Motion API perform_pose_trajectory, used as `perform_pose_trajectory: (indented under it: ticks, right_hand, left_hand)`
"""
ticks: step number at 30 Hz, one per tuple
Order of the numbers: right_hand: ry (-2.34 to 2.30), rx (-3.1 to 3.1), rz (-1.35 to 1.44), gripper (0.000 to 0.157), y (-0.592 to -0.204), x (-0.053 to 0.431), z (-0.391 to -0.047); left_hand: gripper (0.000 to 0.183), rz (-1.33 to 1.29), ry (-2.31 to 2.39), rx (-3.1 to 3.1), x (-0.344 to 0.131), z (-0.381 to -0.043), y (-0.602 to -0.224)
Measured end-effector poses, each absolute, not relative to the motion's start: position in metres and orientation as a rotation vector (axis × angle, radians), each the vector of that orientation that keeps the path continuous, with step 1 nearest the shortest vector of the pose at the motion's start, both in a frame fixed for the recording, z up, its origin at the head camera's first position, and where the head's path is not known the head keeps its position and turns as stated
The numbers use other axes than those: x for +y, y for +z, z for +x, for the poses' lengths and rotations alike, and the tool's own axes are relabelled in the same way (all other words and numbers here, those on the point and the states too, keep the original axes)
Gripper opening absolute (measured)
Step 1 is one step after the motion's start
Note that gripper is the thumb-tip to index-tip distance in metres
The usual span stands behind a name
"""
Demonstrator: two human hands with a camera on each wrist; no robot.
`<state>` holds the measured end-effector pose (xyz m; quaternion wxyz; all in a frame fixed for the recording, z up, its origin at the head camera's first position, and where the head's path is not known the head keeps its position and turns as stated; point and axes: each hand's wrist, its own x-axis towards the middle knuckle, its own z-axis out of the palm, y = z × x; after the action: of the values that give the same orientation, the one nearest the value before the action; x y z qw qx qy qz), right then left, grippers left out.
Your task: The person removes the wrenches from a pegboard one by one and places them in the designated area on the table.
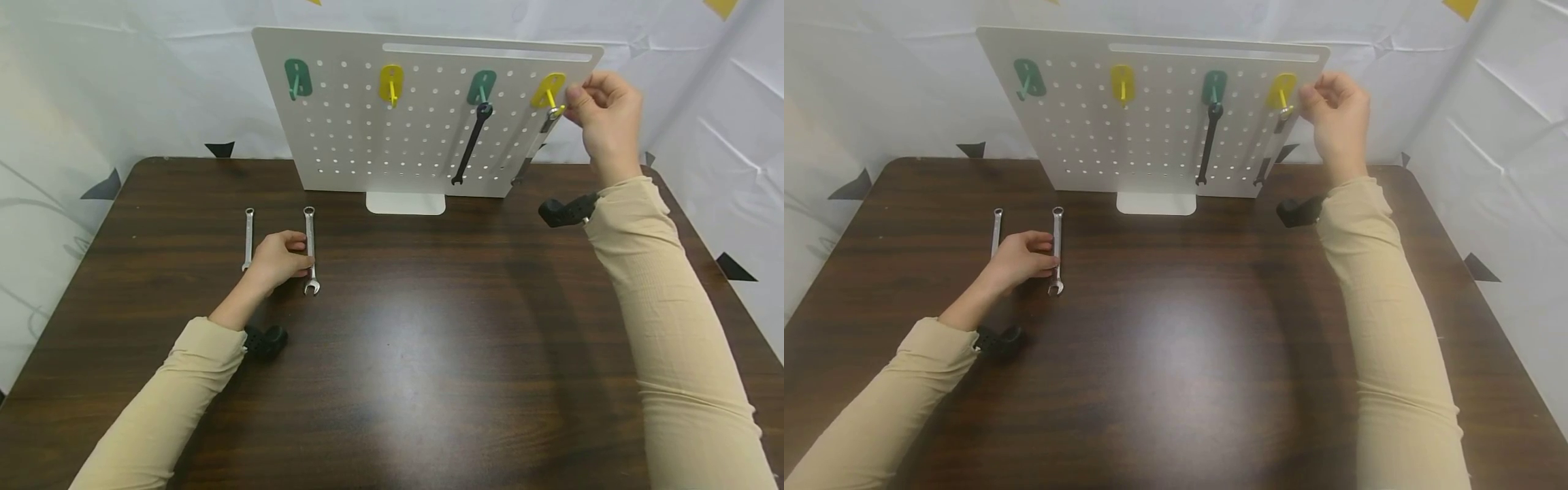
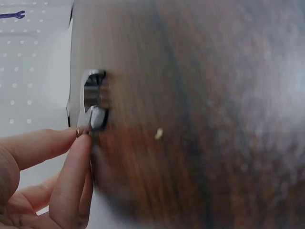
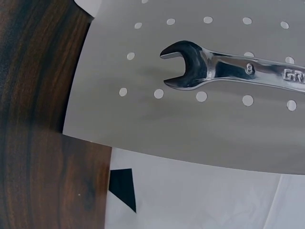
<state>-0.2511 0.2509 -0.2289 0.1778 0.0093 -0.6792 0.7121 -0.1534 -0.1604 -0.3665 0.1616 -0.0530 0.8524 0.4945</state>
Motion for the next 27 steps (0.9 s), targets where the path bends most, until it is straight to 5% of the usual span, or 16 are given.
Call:
perform_pose_trajectory:
  ticks: [27]
  right_hand:
    - [1.998,-1.939,0.025,0.014,-0.229,0.251,-0.25]
  left_hand:
    - [0.047,0.027,1.471,2.576,-0.141,-0.165,-0.347]
